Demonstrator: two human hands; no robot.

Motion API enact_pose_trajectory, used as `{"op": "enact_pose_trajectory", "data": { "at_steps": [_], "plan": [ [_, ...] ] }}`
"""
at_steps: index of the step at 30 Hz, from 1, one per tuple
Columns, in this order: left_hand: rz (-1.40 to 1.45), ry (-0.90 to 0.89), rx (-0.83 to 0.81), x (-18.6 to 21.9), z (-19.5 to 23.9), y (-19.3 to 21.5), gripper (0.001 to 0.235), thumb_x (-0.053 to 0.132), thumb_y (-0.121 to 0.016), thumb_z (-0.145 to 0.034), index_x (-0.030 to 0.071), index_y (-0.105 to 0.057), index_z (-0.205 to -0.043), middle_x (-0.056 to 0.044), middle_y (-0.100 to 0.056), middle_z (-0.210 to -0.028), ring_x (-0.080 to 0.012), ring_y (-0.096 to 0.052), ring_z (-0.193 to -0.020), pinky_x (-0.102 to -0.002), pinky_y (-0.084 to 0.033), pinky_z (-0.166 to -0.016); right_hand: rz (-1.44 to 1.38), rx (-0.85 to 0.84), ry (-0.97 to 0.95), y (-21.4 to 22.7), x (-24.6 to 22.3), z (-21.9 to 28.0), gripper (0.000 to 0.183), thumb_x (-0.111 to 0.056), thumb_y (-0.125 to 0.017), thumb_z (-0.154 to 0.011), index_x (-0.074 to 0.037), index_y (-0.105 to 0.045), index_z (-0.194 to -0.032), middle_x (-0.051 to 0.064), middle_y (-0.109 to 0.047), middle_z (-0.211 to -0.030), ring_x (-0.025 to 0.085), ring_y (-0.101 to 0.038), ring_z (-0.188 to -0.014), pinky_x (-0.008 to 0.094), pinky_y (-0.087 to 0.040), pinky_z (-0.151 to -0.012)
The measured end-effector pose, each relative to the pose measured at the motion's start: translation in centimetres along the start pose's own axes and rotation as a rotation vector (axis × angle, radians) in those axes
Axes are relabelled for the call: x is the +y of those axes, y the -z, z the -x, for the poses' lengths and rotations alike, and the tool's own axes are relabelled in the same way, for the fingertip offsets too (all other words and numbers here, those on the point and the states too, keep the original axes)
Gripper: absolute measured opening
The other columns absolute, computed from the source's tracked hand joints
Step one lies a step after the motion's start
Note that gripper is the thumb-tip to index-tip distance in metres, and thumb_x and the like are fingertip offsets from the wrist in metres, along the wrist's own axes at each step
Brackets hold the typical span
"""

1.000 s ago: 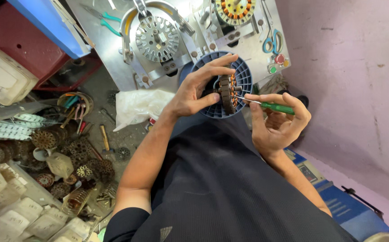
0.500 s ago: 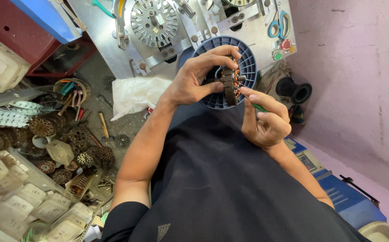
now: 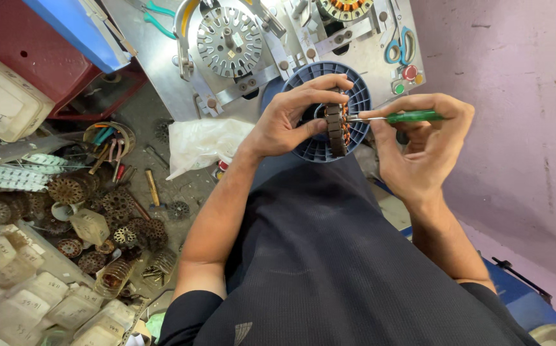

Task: The person uses a screwdriver to adjust copper windings on a motor stator, then places the stator into a winding machine and operates it. The person removes the stator and continues to adjust the windings by hand.

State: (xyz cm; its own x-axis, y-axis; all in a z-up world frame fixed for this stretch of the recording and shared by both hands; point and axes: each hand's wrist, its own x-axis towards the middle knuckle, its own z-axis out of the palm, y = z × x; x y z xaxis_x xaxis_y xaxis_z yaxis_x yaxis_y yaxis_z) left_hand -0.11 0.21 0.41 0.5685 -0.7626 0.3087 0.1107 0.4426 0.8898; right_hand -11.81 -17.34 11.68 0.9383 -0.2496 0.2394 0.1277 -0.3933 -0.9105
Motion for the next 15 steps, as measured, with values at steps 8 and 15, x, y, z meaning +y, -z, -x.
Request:
{"op": "enact_pose_trajectory", "data": {
  "at_steps": [8,15],
  "plan": [
    [-0.153,-0.031,0.017,-0.2,-0.1,0.0,0.046,-0.01,-0.074,-0.092,0.007,-0.065,-0.134,-0.008,-0.058,-0.149,-0.0224,-0.053,-0.142,-0.036,-0.044,-0.124,0.127,-0.211,0.022,0.2,0.7,-2.0,0.041,0.021,-0.063,-0.098,0.0,-0.035,-0.119,0.017,-0.058,-0.108,0.023,-0.071,-0.101,0.029,-0.061,-0.083],
    [-0.177,-0.04,0.017,0.0,0.0,-0.1,0.044,-0.009,-0.075,-0.096,0.008,-0.064,-0.135,-0.006,-0.057,-0.148,-0.0219,-0.053,-0.143,-0.036,-0.048,-0.123,0.331,-0.505,0.127,1.7,0.9,-5.2,0.041,0.015,-0.07,-0.09,-0.002,-0.04,-0.11,0.012,-0.067,-0.099,0.022,-0.075,-0.088,0.028,-0.058,-0.076]
  ]
}}
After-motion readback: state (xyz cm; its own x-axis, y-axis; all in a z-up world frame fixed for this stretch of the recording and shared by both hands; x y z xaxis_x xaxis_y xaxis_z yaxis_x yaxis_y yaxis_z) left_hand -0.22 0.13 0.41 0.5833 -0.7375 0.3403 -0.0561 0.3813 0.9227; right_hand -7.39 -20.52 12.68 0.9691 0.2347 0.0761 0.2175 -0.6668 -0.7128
